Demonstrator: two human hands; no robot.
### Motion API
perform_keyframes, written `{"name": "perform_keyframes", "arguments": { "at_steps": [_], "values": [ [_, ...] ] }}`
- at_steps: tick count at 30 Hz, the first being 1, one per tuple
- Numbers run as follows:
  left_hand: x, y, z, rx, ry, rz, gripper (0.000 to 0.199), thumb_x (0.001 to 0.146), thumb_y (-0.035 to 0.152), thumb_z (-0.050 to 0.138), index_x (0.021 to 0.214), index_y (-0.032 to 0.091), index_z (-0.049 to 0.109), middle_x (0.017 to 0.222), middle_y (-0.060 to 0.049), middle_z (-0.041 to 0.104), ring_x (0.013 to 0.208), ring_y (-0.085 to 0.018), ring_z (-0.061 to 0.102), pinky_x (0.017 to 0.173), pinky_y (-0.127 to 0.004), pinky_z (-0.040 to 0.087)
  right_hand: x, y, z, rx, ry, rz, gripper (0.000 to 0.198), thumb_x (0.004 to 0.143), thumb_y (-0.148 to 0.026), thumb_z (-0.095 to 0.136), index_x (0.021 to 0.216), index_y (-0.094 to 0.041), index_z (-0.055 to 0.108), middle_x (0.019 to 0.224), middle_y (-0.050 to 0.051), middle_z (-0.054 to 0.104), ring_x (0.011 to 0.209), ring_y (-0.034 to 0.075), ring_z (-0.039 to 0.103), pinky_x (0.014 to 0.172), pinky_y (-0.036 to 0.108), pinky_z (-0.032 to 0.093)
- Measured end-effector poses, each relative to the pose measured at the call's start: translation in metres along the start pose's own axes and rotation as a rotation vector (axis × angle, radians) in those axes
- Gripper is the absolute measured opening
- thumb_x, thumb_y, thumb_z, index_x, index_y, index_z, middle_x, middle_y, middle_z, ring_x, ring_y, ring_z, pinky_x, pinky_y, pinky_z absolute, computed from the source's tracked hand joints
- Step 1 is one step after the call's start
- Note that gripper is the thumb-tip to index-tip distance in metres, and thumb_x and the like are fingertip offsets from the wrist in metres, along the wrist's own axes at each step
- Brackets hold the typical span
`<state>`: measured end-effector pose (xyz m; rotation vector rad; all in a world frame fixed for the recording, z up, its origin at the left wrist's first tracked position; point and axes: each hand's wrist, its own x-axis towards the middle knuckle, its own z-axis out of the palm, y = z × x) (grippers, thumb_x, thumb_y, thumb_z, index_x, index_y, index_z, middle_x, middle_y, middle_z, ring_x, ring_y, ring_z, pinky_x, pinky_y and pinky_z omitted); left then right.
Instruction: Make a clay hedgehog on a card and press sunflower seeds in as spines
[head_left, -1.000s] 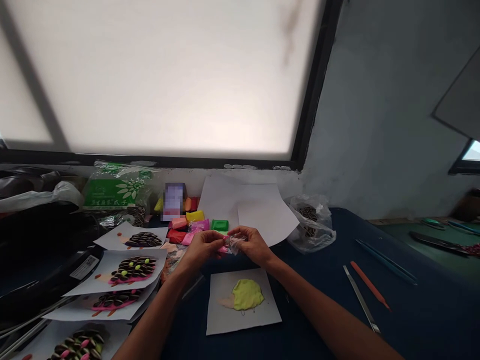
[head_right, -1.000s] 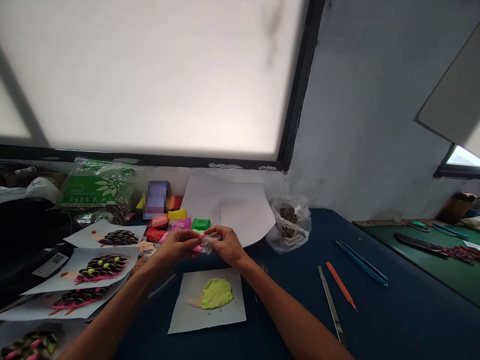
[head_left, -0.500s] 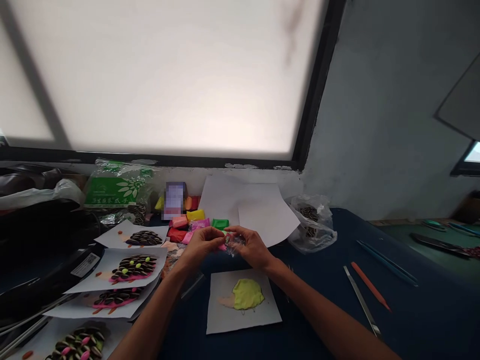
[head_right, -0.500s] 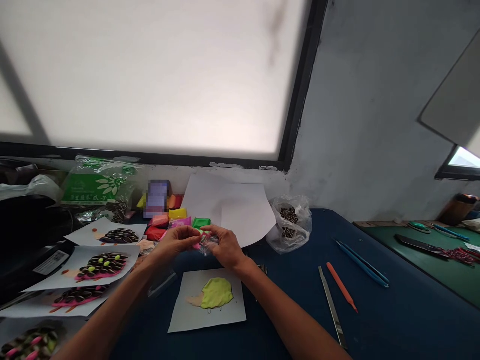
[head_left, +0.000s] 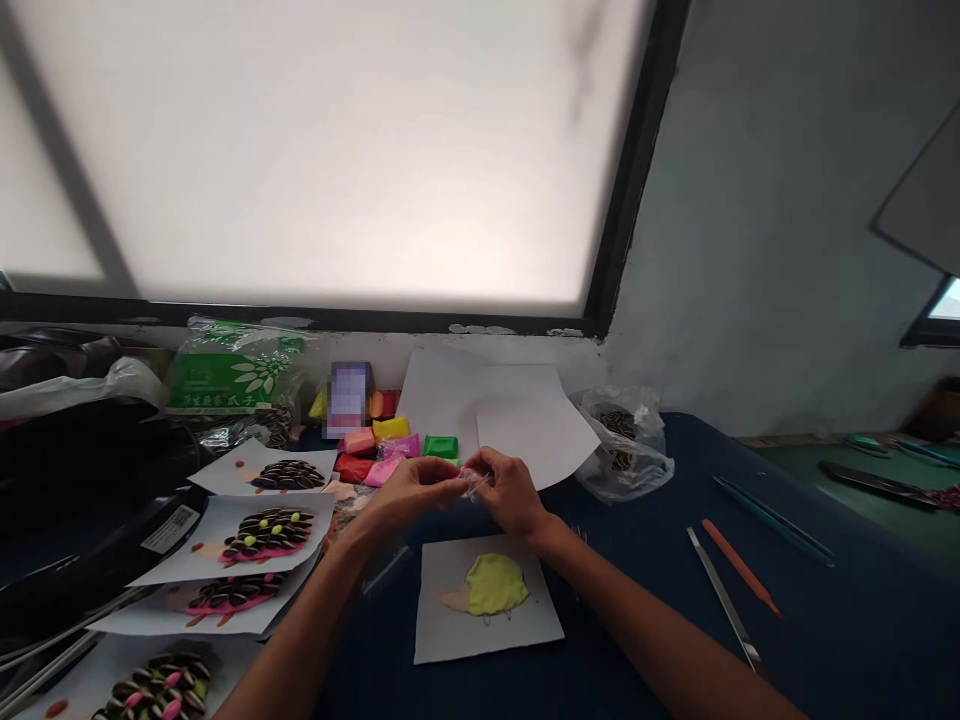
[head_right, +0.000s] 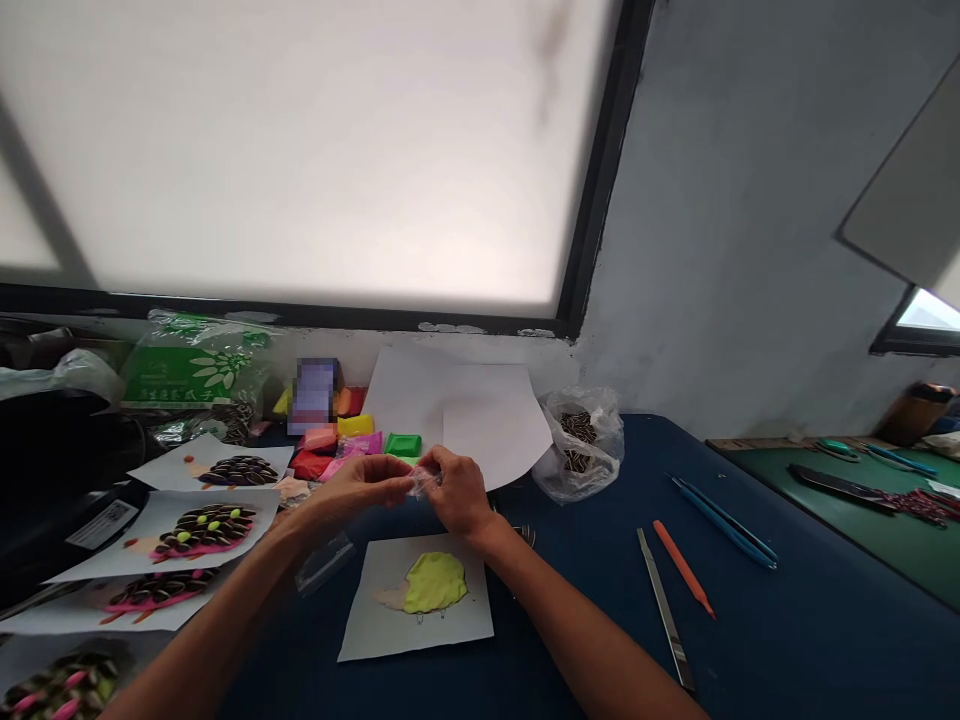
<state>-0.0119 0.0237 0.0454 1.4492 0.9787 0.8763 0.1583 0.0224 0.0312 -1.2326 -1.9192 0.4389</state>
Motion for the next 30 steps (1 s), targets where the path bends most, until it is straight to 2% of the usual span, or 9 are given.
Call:
{"name": "perform_keyframes", "arguments": {
  "at_steps": [4, 7, 10, 13, 15, 21, 26, 28, 30],
  "values": [
    [0.003, -0.004, 0.008, 0.03, 0.035, 0.024, 0.038, 0.058, 0.039, 0.079, 0.078, 0.016, 0.057, 0.065, 0.004, 0.058, 0.059, -0.011, 0.055, 0.054, -0.022, 0.043, 0.0, -0.001, 0.001, -0.05, 0.023, 0.029, 0.005, 0.082, -0.021, 0.062, 0.08, -0.018, 0.064, 0.068, 0.002, 0.066, 0.064, 0.017, 0.059, 0.061, 0.026, 0.038],
    [0.006, -0.008, 0.008, 0.129, 0.033, 0.063, 0.032, 0.061, 0.038, 0.075, 0.073, 0.016, 0.055, 0.061, 0.005, 0.056, 0.055, -0.01, 0.052, 0.049, -0.021, 0.039, 0.0, -0.002, 0.002, -0.053, -0.001, 0.023, 0.006, 0.083, -0.023, 0.061, 0.087, -0.02, 0.065, 0.067, 0.0, 0.065, 0.061, 0.015, 0.058, 0.061, 0.025, 0.038],
    [0.006, -0.007, 0.007, 0.151, 0.066, 0.095, 0.027, 0.063, 0.035, 0.073, 0.072, 0.017, 0.056, 0.06, 0.004, 0.057, 0.056, -0.011, 0.054, 0.051, -0.022, 0.042, 0.0, -0.002, 0.003, -0.055, 0.008, 0.034, 0.006, 0.083, -0.024, 0.06, 0.087, -0.02, 0.063, 0.07, 0.0, 0.066, 0.06, 0.015, 0.056, 0.06, 0.025, 0.038],
    [0.004, -0.004, 0.006, 0.035, 0.05, 0.085, 0.031, 0.063, 0.039, 0.075, 0.077, 0.016, 0.058, 0.063, 0.002, 0.061, 0.058, -0.013, 0.059, 0.056, -0.025, 0.048, 0.001, -0.001, 0.002, -0.046, 0.052, 0.064, 0.006, 0.081, -0.024, 0.06, 0.08, -0.02, 0.057, 0.072, 0.001, 0.064, 0.06, 0.015, 0.054, 0.058, 0.026, 0.037],
    [0.004, -0.006, 0.004, -0.082, 0.05, 0.062, 0.037, 0.061, 0.043, 0.078, 0.079, 0.016, 0.06, 0.066, 0.001, 0.064, 0.059, -0.014, 0.062, 0.058, -0.027, 0.051, 0.002, -0.001, 0.001, -0.026, 0.078, 0.085, 0.012, 0.079, -0.025, 0.061, 0.073, -0.021, 0.052, 0.069, 0.0, 0.061, 0.058, 0.014, 0.052, 0.057, 0.025, 0.036],
    [0.011, -0.021, -0.009, -0.361, 0.272, 0.029, 0.041, 0.046, 0.032, 0.089, 0.071, 0.014, 0.062, 0.064, 0.003, 0.063, 0.057, -0.011, 0.061, 0.06, -0.025, 0.052, 0.003, 0.001, 0.001, 0.066, 0.152, 0.173, 0.03, 0.07, -0.035, 0.07, 0.066, -0.022, 0.043, 0.063, -0.003, 0.056, 0.054, 0.012, 0.047, 0.054, 0.025, 0.036],
    [0.013, -0.026, -0.013, -0.429, 0.311, 0.008, 0.04, 0.046, 0.026, 0.09, 0.074, 0.014, 0.063, 0.067, 0.003, 0.065, 0.062, -0.011, 0.064, 0.069, -0.026, 0.055, 0.003, 0.0, 0.004, 0.207, 0.167, 0.189, 0.034, 0.072, -0.034, 0.067, 0.058, -0.023, 0.038, 0.058, -0.003, 0.053, 0.054, 0.013, 0.049, 0.054, 0.025, 0.04],
    [0.013, -0.026, -0.01, -0.446, 0.294, 0.0, 0.039, 0.048, 0.024, 0.089, 0.076, 0.013, 0.065, 0.067, 0.0, 0.067, 0.062, -0.013, 0.065, 0.07, -0.027, 0.055, 0.002, 0.0, 0.005, 0.257, 0.193, 0.175, 0.031, 0.073, -0.03, 0.065, 0.057, -0.022, 0.039, 0.065, 0.0, 0.057, 0.062, 0.014, 0.053, 0.059, 0.026, 0.043],
    [0.013, -0.026, -0.007, -0.458, 0.273, -0.007, 0.038, 0.049, 0.021, 0.089, 0.078, 0.012, 0.066, 0.07, -0.001, 0.069, 0.064, -0.013, 0.066, 0.071, -0.028, 0.056, 0.002, 0.0, 0.006, 0.3, 0.211, 0.162, 0.02, 0.072, -0.028, 0.064, 0.061, -0.02, 0.049, 0.08, 0.003, 0.063, 0.073, 0.016, 0.058, 0.064, 0.027, 0.046]
  ]
}}
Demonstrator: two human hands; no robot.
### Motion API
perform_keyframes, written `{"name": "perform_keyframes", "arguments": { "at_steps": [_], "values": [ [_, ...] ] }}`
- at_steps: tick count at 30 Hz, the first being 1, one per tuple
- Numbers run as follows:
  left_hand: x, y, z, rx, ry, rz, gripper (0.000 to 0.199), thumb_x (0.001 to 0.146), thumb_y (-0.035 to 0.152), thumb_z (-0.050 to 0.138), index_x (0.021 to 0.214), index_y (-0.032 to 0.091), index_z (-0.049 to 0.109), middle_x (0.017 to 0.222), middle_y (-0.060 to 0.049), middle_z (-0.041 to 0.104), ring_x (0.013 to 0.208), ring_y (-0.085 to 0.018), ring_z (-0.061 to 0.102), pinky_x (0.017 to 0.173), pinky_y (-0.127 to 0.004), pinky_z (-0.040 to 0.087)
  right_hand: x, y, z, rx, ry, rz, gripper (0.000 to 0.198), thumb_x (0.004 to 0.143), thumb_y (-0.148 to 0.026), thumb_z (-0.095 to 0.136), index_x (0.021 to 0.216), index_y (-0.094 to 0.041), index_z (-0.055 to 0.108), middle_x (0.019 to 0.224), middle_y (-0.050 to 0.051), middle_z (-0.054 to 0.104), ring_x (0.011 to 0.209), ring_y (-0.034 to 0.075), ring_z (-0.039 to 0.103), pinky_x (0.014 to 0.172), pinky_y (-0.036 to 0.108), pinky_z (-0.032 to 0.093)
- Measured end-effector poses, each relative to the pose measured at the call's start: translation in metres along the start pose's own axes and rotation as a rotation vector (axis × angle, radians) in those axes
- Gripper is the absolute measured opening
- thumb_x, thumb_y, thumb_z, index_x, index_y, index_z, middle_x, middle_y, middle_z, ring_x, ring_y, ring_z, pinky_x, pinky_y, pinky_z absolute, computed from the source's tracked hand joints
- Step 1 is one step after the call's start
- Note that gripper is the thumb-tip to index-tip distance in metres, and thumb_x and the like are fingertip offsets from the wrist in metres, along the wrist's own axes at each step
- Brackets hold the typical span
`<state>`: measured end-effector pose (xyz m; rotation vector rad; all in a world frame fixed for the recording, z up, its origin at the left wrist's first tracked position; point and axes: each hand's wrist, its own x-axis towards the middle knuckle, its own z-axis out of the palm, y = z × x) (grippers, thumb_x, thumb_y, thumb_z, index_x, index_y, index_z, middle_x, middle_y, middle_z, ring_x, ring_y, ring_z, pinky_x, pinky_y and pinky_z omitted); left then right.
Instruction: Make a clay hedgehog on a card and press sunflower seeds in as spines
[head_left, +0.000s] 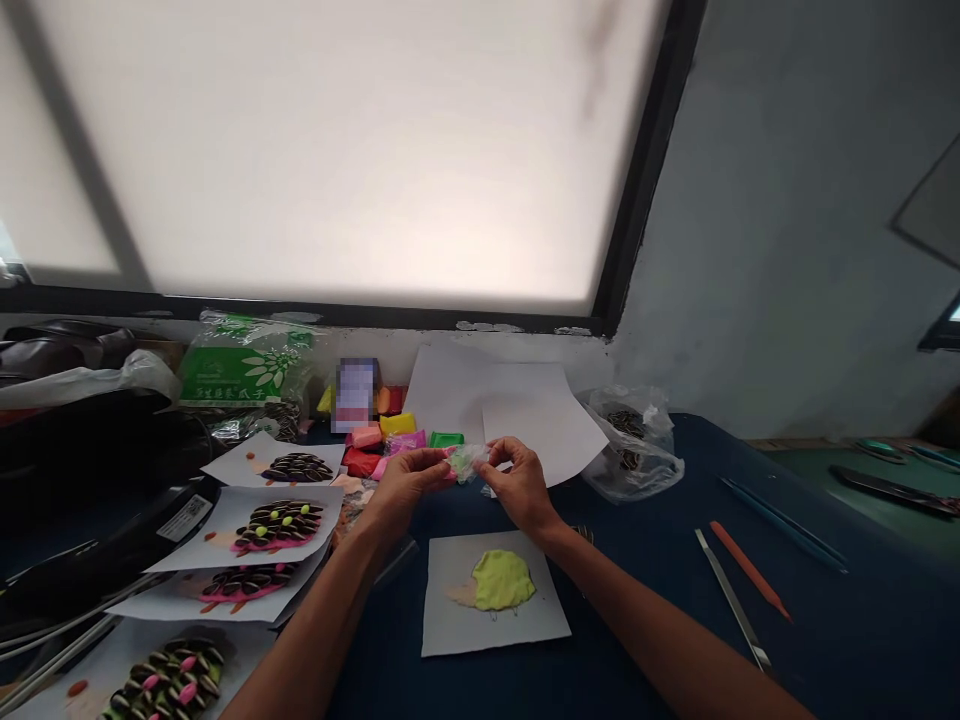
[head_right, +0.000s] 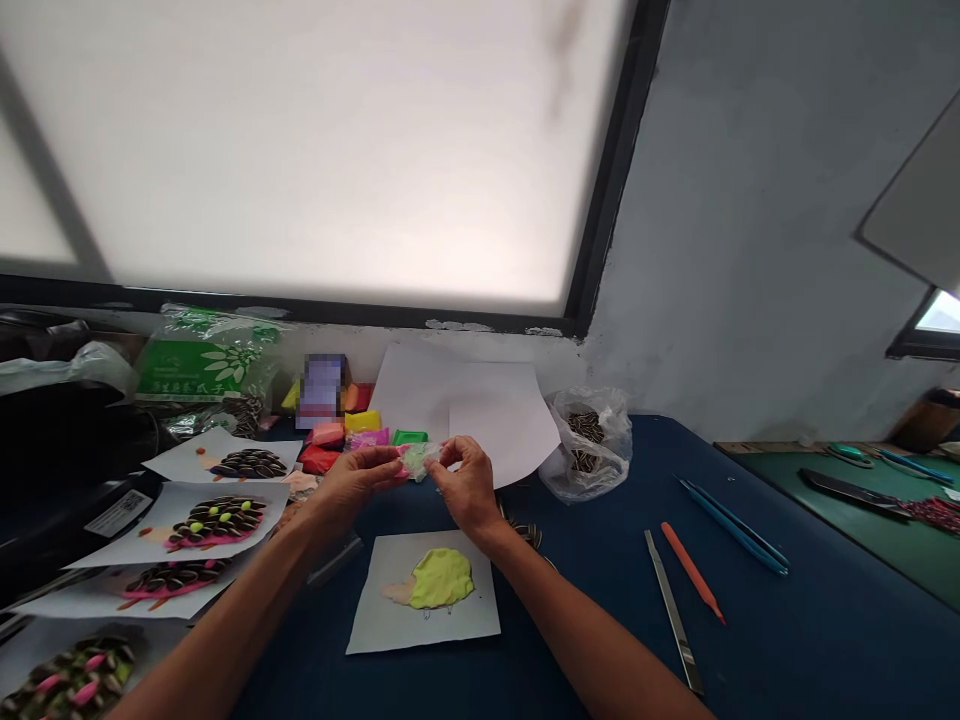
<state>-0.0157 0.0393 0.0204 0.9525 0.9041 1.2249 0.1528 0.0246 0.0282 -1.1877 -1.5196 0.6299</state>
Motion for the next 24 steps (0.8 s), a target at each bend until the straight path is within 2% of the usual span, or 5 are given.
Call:
{"name": "perform_keyframes", "arguments": {
  "at_steps": [2, 6, 11, 18, 24],
  "values": [
    [0.0, -0.001, 0.002, -0.007, -0.013, -0.008, 0.036, 0.05, 0.02, 0.088, 0.077, 0.012, 0.066, 0.071, -0.002, 0.069, 0.066, -0.013, 0.066, 0.074, -0.028, 0.056, 0.0, 0.001, 0.001, 0.045, -0.019, 0.001, 0.01, 0.073, -0.028, 0.063, 0.073, -0.019, 0.061, 0.094, 0.007, 0.066, 0.078, 0.018, 0.06, 0.066, 0.028, 0.049],
    [-0.002, -0.002, 0.005, -0.001, -0.028, -0.002, 0.034, 0.053, 0.022, 0.088, 0.074, 0.014, 0.063, 0.068, 0.0, 0.068, 0.067, -0.014, 0.067, 0.075, -0.028, 0.056, -0.001, -0.001, 0.002, 0.128, -0.156, 0.007, 0.019, 0.078, -0.023, 0.052, 0.082, -0.018, 0.069, 0.092, 0.006, 0.07, 0.083, 0.019, 0.064, 0.068, 0.029, 0.051],
    [-0.005, -0.002, 0.005, 0.049, -0.047, -0.002, 0.04, 0.05, 0.03, 0.089, 0.076, 0.015, 0.063, 0.065, 0.0, 0.068, 0.053, -0.012, 0.062, 0.051, -0.022, 0.048, -0.002, -0.008, 0.001, 0.167, -0.31, 0.004, 0.024, 0.081, -0.022, 0.047, 0.078, -0.018, 0.07, 0.075, 0.002, 0.068, 0.078, 0.017, 0.063, 0.072, 0.029, 0.05],
    [-0.005, 0.001, 0.005, 0.07, -0.044, 0.025, 0.044, 0.047, 0.04, 0.089, 0.073, 0.015, 0.064, 0.063, 0.0, 0.067, 0.056, -0.012, 0.061, 0.058, -0.024, 0.05, 0.0, -0.004, 0.002, 0.134, -0.265, 0.028, 0.027, 0.082, -0.035, 0.058, 0.061, -0.018, 0.054, 0.058, -0.003, 0.051, 0.057, 0.012, 0.046, 0.057, 0.025, 0.041],
    [-0.006, 0.0, 0.003, 0.097, -0.016, 0.032, 0.045, 0.045, 0.039, 0.09, 0.074, 0.014, 0.066, 0.065, -0.002, 0.069, 0.056, -0.013, 0.062, 0.059, -0.026, 0.051, 0.001, -0.007, -0.002, 0.141, -0.35, 0.06, 0.02, 0.076, -0.014, 0.049, 0.08, -0.018, 0.068, 0.077, 0.001, 0.066, 0.073, 0.015, 0.06, 0.07, 0.027, 0.047]
  ]
}}
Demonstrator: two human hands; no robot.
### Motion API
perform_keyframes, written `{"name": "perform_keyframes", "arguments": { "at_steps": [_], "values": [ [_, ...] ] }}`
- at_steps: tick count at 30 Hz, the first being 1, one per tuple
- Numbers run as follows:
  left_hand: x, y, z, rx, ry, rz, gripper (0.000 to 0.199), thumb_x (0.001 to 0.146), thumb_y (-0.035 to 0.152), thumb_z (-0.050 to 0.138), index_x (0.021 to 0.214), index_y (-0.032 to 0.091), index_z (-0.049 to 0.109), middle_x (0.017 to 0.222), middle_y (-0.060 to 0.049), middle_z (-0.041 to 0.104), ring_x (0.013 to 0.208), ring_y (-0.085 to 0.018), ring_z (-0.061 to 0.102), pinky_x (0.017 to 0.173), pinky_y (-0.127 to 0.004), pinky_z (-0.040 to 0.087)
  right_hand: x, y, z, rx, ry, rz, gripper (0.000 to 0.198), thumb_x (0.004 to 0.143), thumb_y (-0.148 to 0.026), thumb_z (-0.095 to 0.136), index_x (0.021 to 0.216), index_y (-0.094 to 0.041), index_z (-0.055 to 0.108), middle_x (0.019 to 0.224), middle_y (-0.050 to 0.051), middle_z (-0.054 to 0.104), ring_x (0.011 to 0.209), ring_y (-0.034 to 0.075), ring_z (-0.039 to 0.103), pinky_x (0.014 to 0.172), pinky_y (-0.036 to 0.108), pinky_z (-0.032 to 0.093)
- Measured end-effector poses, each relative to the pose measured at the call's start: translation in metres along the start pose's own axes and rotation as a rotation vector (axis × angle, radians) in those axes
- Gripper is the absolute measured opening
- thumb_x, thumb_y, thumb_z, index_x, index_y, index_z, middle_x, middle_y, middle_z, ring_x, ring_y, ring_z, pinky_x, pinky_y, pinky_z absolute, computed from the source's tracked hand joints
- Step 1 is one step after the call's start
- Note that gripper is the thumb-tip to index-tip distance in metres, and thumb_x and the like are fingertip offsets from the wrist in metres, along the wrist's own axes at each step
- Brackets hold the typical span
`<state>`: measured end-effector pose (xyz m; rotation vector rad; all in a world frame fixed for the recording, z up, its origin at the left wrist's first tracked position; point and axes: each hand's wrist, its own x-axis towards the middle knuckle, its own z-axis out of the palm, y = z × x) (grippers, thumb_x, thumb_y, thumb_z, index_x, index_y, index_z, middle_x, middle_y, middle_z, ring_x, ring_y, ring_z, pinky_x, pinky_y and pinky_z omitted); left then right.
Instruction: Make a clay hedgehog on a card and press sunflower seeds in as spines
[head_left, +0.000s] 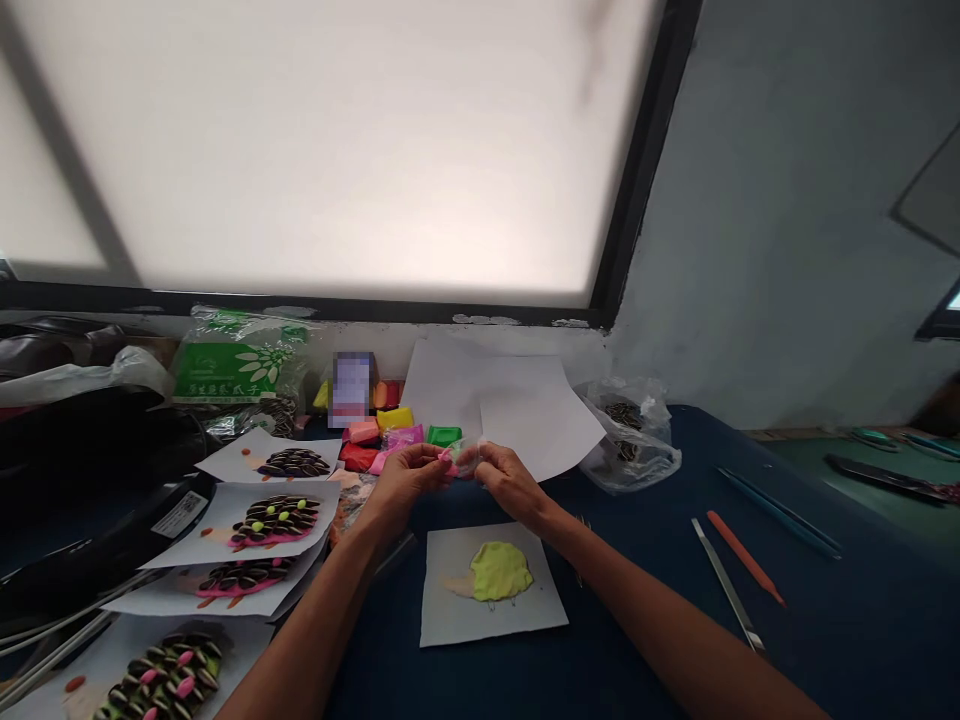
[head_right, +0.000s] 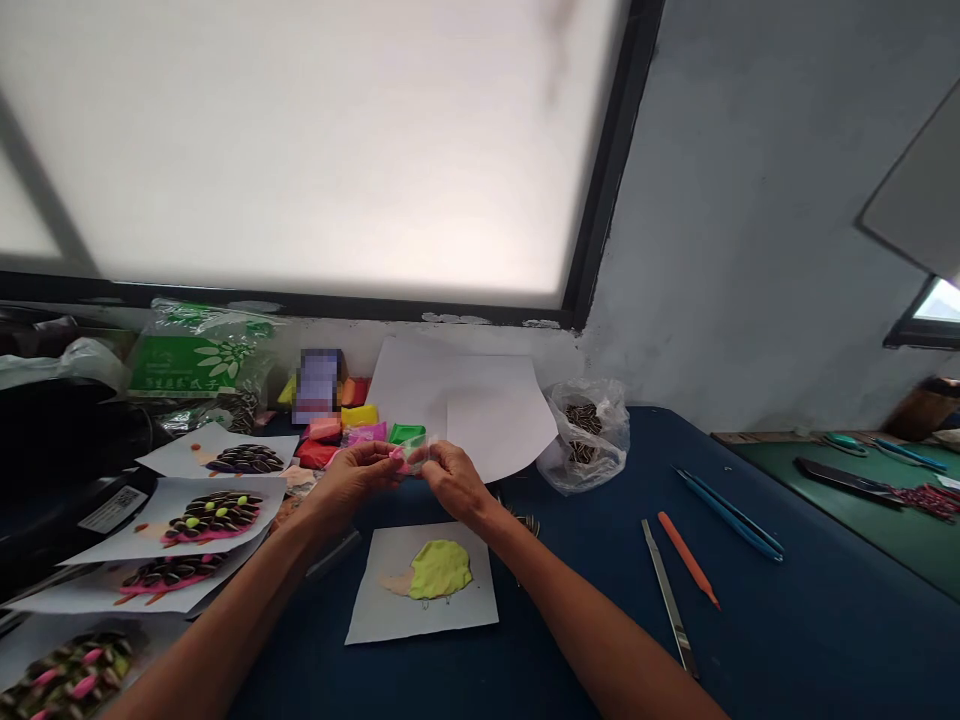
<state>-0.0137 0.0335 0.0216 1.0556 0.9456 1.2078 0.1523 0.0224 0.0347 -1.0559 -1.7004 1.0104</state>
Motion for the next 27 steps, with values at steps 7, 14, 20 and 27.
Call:
{"name": "perform_keyframes", "arguments": {
  "at_steps": [7, 14, 20, 27],
  "values": [
    [0.002, -0.004, -0.001, -0.033, 0.048, 0.019, 0.041, 0.041, 0.03, 0.09, 0.07, 0.015, 0.065, 0.062, 0.001, 0.067, 0.059, -0.014, 0.064, 0.065, -0.028, 0.053, 0.004, 0.002, -0.006, 0.011, 0.005, 0.124, 0.033, 0.076, -0.016, 0.041, 0.072, -0.016, 0.074, 0.065, 0.004, 0.067, 0.065, 0.016, 0.061, 0.066, 0.028, 0.047],
    [0.004, -0.006, -0.002, -0.08, 0.093, 0.03, 0.04, 0.042, 0.03, 0.089, 0.071, 0.015, 0.066, 0.065, 0.0, 0.068, 0.06, -0.012, 0.063, 0.063, -0.025, 0.052, 0.005, 0.001, -0.016, 0.131, -0.003, 0.209, 0.033, 0.073, -0.019, 0.04, 0.074, -0.016, 0.073, 0.082, 0.007, 0.073, 0.068, 0.014, 0.064, 0.064, 0.025, 0.048],
    [0.003, -0.006, -0.001, -0.077, 0.083, 0.028, 0.039, 0.041, 0.029, 0.088, 0.07, 0.014, 0.065, 0.064, 0.001, 0.067, 0.06, -0.012, 0.063, 0.064, -0.027, 0.053, 0.006, 0.003, -0.011, 0.18, 0.02, 0.199, 0.017, 0.076, -0.03, 0.059, 0.074, -0.017, 0.068, 0.073, 0.002, 0.068, 0.055, 0.009, 0.057, 0.054, 0.021, 0.044],
    [0.0, -0.006, 0.005, -0.048, 0.06, 0.031, 0.037, 0.041, 0.029, 0.088, 0.067, 0.014, 0.065, 0.063, 0.001, 0.066, 0.06, -0.013, 0.062, 0.066, -0.027, 0.052, 0.005, 0.007, -0.01, 0.211, 0.019, 0.179, 0.012, 0.069, -0.028, 0.067, 0.068, -0.016, 0.064, 0.066, -0.001, 0.063, 0.055, 0.009, 0.054, 0.053, 0.02, 0.042]
  ]
}}
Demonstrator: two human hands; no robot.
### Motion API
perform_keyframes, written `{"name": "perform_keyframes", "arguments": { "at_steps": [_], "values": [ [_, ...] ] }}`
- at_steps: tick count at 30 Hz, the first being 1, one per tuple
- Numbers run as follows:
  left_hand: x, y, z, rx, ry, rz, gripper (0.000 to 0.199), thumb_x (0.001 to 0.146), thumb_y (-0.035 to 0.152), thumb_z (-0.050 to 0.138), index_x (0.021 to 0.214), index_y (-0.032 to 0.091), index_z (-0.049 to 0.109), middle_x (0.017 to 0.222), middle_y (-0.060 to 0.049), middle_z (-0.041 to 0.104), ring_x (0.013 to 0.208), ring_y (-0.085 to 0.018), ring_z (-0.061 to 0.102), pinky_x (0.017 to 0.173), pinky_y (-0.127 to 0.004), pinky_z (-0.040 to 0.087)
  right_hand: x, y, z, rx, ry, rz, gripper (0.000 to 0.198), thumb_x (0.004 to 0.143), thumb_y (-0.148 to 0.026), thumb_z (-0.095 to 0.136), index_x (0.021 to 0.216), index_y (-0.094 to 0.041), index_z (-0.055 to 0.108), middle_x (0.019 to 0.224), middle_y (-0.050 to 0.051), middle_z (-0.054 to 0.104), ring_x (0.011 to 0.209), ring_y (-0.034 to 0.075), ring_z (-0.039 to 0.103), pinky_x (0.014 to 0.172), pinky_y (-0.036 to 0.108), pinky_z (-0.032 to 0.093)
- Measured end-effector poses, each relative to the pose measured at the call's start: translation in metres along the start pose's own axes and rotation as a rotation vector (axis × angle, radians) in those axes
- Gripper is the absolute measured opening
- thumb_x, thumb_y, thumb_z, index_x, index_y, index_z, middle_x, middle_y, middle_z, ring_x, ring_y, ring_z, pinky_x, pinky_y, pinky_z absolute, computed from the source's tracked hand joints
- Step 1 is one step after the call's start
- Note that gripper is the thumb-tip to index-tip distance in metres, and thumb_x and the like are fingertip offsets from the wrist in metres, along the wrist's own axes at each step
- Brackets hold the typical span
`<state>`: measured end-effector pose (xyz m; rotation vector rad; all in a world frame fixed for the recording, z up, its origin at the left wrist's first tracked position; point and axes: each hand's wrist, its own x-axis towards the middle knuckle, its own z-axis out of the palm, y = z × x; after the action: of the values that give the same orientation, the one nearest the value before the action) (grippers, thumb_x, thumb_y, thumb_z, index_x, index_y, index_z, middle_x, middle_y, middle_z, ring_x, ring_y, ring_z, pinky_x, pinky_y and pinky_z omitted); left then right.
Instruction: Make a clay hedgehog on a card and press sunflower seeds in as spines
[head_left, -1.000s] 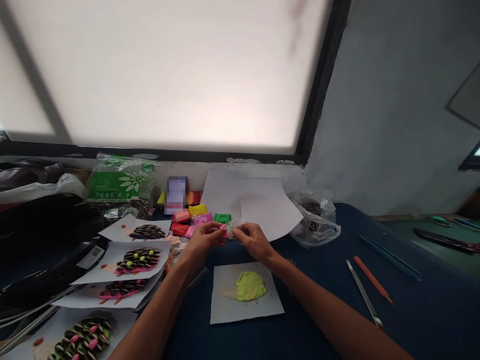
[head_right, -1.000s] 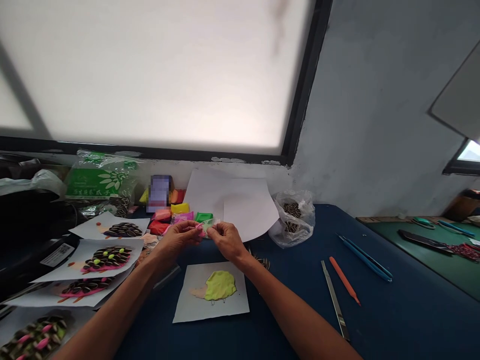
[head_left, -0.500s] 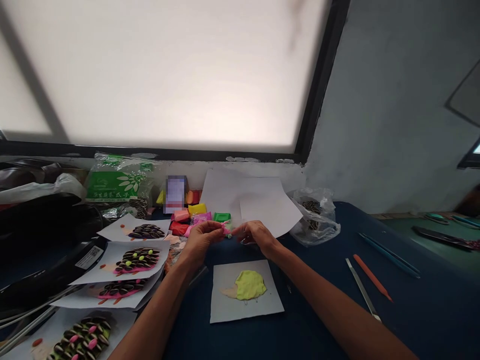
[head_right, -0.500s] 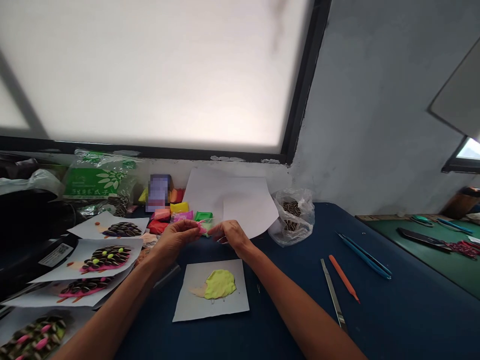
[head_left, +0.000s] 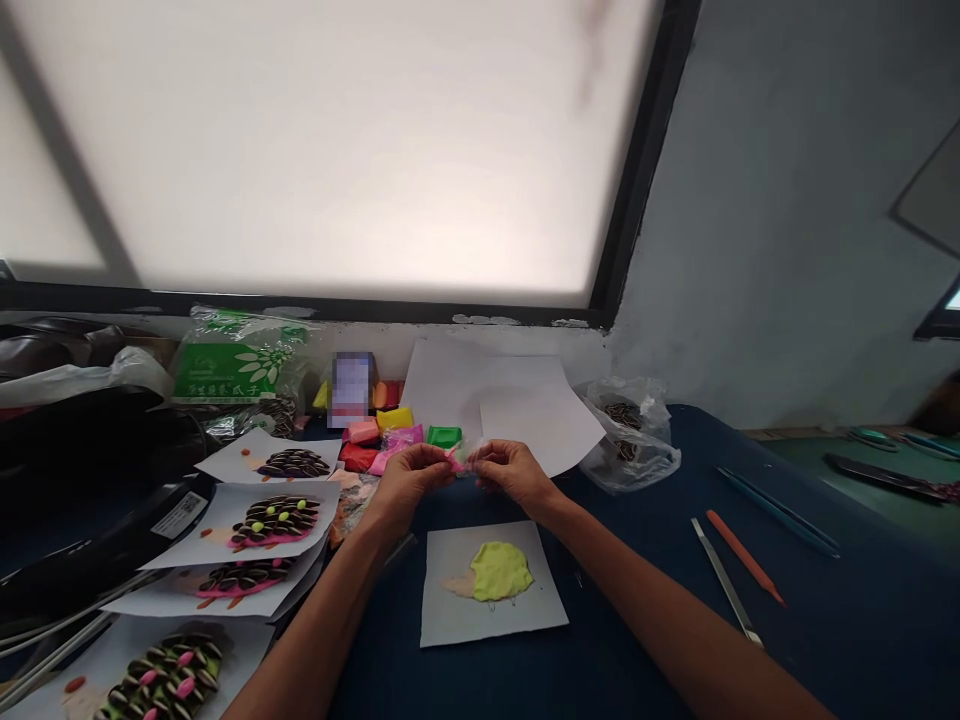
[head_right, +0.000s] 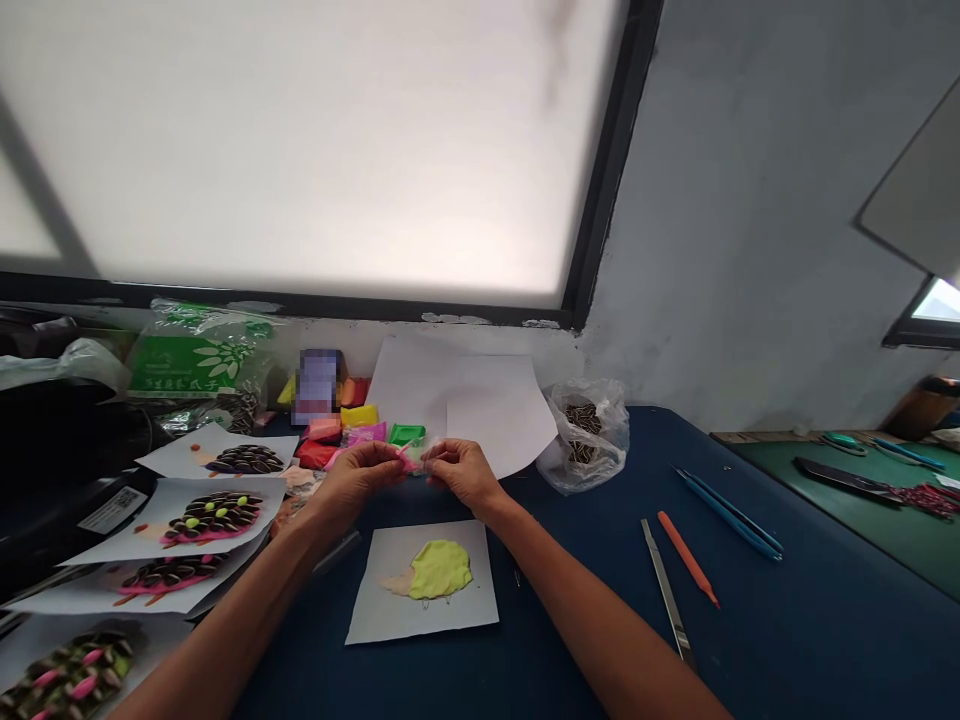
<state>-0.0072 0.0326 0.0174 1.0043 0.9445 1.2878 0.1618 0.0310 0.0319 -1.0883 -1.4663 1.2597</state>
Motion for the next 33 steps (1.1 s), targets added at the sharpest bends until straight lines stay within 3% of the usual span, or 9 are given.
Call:
{"name": "perform_keyframes", "arguments": {
  "at_steps": [5, 12, 25, 33],
  "values": [
    [0.0, 0.0, 0.002, -0.012, 0.024, 0.004, 0.038, 0.04, 0.027, 0.088, 0.067, 0.014, 0.064, 0.059, 0.003, 0.064, 0.057, -0.011, 0.059, 0.063, -0.024, 0.049, 0.0, 0.004, 0.005, -0.021, -0.007, -0.054, 0.013, 0.071, -0.026, 0.062, 0.068, -0.015, 0.068, 0.056, -0.004, 0.054, 0.05, 0.007, 0.041, 0.05, 0.021, 0.035],
    [0.0, 0.0, 0.005, -0.067, 0.01, -0.007, 0.038, 0.039, 0.021, 0.087, 0.067, 0.014, 0.064, 0.06, 0.003, 0.065, 0.056, -0.01, 0.059, 0.06, -0.023, 0.047, -0.001, 0.003, 0.004, -0.108, -0.024, -0.11, 0.018, 0.069, -0.033, 0.069, 0.072, -0.015, 0.072, 0.058, -0.002, 0.057, 0.05, 0.008, 0.041, 0.049, 0.022, 0.034],
    [-0.002, 0.003, 0.005, -0.109, -0.071, -0.056, 0.045, 0.041, 0.014, 0.086, 0.08, 0.015, 0.063, 0.069, 0.002, 0.066, 0.064, -0.011, 0.062, 0.067, -0.024, 0.049, -0.006, 0.002, 0.01, -0.442, 0.079, -0.276, 0.009, 0.076, -0.021, 0.065, 0.068, -0.019, 0.068, 0.066, 0.0, 0.065, 0.065, 0.015, 0.056, 0.062, 0.025, 0.042],
    [-0.002, 0.005, 0.001, 0.014, -0.109, -0.115, 0.035, 0.049, 0.026, 0.089, 0.068, 0.012, 0.063, 0.064, 0.0, 0.066, 0.056, -0.012, 0.063, 0.061, -0.025, 0.052, -0.009, -0.002, 0.012, -0.539, 0.117, -0.332, 0.012, 0.081, -0.026, 0.063, 0.071, -0.02, 0.066, 0.069, 0.0, 0.067, 0.064, 0.015, 0.06, 0.061, 0.025, 0.042]
  ]
}}
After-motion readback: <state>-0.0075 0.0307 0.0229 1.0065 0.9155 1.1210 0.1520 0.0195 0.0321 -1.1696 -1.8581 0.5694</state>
